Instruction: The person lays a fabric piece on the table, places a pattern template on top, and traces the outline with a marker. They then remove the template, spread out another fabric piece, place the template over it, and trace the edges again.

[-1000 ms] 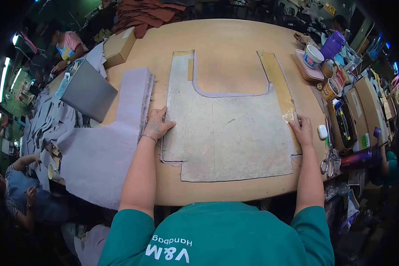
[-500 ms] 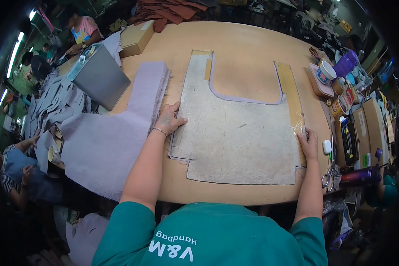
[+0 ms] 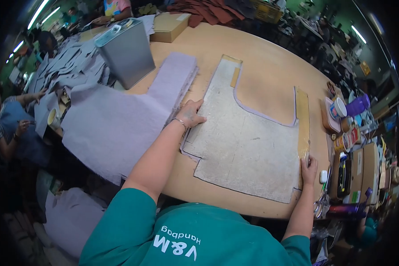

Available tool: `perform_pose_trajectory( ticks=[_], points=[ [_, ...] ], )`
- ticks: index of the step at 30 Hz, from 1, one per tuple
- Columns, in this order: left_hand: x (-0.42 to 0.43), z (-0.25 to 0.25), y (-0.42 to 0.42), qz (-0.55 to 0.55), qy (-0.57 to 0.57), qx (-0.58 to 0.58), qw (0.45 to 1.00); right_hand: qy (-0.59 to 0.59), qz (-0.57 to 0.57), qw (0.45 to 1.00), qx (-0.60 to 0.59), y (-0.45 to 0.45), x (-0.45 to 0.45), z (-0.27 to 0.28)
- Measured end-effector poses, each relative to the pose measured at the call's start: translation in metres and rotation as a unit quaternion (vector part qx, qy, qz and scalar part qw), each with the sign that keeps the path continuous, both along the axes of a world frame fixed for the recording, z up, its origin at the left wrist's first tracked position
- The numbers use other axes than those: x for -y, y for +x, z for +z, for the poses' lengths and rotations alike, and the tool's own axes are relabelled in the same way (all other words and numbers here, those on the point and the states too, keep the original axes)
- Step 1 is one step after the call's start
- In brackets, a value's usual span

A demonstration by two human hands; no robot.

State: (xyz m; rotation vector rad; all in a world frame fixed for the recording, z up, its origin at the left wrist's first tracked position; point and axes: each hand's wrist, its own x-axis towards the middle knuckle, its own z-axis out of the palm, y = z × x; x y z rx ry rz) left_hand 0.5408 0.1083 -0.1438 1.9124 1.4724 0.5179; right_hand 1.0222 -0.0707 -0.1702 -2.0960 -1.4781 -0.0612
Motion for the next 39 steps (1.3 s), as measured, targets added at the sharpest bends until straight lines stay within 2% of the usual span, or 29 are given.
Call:
perform_pose_trajectory(
  ticks=[7,17,20,26,34,37,39],
  points=[
    [0.0,0.009,0.005,0.0,-0.024,-0.097,0.995,0.009,0.007,1.0,-0.022,0.005,0.001,-0.005],
    [-0.001,0.008,0.004,0.002,-0.014,-0.087,0.996,-0.018,-0.006,0.981,-0.195,0.024,-0.001,-0.017],
    [0.001,0.009,0.006,0.001,0.0,-0.096,0.995,0.0,0.015,0.978,-0.21,0.022,-0.002,-0.015],
    [0.002,0.007,0.005,0.0,0.004,-0.093,0.996,-0.016,-0.004,0.989,-0.144,0.016,-0.002,-0.009],
    [-0.002,0.006,0.004,-0.019,0.023,-0.132,0.991,-0.021,0.013,0.987,-0.156,0.009,-0.005,-0.002],
    [0.001,0.011,0.004,-0.03,0.021,-0.103,0.994,-0.02,0.011,0.986,-0.168,0.003,-0.003,0.006],
    [-0.003,0.003,0.002,-0.02,0.007,-0.061,0.998,-0.011,-0.004,0.993,-0.12,0.008,-0.003,-0.002]
  ],
)
